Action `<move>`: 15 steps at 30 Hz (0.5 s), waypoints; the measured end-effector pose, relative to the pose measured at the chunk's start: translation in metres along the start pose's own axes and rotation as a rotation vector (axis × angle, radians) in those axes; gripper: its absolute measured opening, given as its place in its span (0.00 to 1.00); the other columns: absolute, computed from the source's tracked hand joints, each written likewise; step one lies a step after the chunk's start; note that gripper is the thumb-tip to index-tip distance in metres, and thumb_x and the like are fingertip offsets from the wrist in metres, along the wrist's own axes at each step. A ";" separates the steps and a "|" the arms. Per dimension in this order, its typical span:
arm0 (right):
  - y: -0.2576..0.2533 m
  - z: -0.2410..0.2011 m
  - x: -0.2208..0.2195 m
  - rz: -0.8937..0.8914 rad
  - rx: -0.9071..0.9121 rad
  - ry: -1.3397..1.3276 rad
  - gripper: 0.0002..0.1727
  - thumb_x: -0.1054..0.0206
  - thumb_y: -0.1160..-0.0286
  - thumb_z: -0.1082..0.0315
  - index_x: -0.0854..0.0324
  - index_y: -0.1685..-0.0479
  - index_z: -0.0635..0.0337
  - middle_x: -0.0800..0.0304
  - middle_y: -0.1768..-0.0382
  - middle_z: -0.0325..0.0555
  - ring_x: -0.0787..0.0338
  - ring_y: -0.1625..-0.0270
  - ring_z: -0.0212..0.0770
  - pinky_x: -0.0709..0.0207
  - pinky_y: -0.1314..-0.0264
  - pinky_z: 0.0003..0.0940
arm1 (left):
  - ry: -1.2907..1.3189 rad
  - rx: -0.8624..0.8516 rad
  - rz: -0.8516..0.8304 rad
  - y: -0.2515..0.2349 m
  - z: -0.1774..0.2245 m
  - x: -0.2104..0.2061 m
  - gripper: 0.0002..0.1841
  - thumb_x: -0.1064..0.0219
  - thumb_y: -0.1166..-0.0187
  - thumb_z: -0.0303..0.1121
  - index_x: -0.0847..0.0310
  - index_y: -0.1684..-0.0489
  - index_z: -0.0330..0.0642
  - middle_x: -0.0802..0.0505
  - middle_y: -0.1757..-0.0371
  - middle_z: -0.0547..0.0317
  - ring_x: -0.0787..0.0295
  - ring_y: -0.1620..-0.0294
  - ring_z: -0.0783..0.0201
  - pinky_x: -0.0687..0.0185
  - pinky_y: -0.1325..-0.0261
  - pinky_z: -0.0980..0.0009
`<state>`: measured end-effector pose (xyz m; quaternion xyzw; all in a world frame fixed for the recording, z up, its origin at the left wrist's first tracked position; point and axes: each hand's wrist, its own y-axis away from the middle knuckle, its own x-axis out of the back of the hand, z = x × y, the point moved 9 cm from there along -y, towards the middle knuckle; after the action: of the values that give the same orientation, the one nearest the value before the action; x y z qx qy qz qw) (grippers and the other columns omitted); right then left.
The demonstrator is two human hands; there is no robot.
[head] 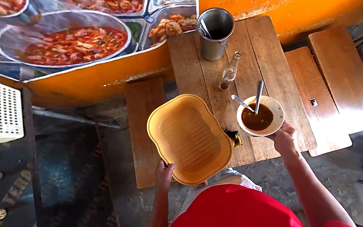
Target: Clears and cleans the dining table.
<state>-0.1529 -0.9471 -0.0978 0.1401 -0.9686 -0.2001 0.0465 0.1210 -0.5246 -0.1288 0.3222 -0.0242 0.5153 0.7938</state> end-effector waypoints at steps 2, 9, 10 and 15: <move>0.019 -0.012 -0.026 -0.093 0.009 -0.005 0.09 0.50 0.14 0.80 0.26 0.47 0.62 0.07 0.67 0.40 0.04 0.67 0.36 0.06 0.62 0.36 | -0.023 -0.019 0.002 0.001 0.001 -0.001 0.29 0.32 0.41 0.24 0.23 0.33 0.30 0.09 0.47 0.46 0.09 0.49 0.64 0.13 0.45 0.63; 0.065 -0.006 -0.136 -0.356 -0.114 -0.045 0.07 0.46 0.14 0.80 0.26 0.45 0.66 0.08 0.66 0.45 0.06 0.67 0.38 0.08 0.61 0.36 | -0.130 -0.037 0.042 0.008 0.014 -0.002 0.22 0.32 0.35 0.24 0.20 0.39 0.30 0.08 0.50 0.43 0.10 0.48 0.57 0.15 0.44 0.54; 0.068 0.001 -0.152 -0.378 -0.145 -0.043 0.08 0.45 0.14 0.80 0.27 0.44 0.67 0.09 0.65 0.47 0.06 0.68 0.38 0.09 0.62 0.36 | -0.127 -0.040 0.045 0.009 0.015 -0.003 0.21 0.32 0.34 0.24 0.20 0.39 0.30 0.09 0.50 0.43 0.10 0.49 0.57 0.16 0.44 0.55; 0.065 0.057 -0.222 -0.484 -0.228 0.032 0.15 0.45 0.12 0.76 0.29 0.32 0.70 0.11 0.58 0.55 0.09 0.65 0.40 0.12 0.59 0.37 | -0.134 -0.026 0.049 0.012 0.015 -0.006 0.21 0.32 0.33 0.24 0.20 0.38 0.30 0.09 0.51 0.42 0.11 0.50 0.55 0.17 0.45 0.52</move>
<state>0.0351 -0.8044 -0.1311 0.3647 -0.8772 -0.3111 0.0281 0.1122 -0.5342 -0.1133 0.3451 -0.0918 0.5113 0.7817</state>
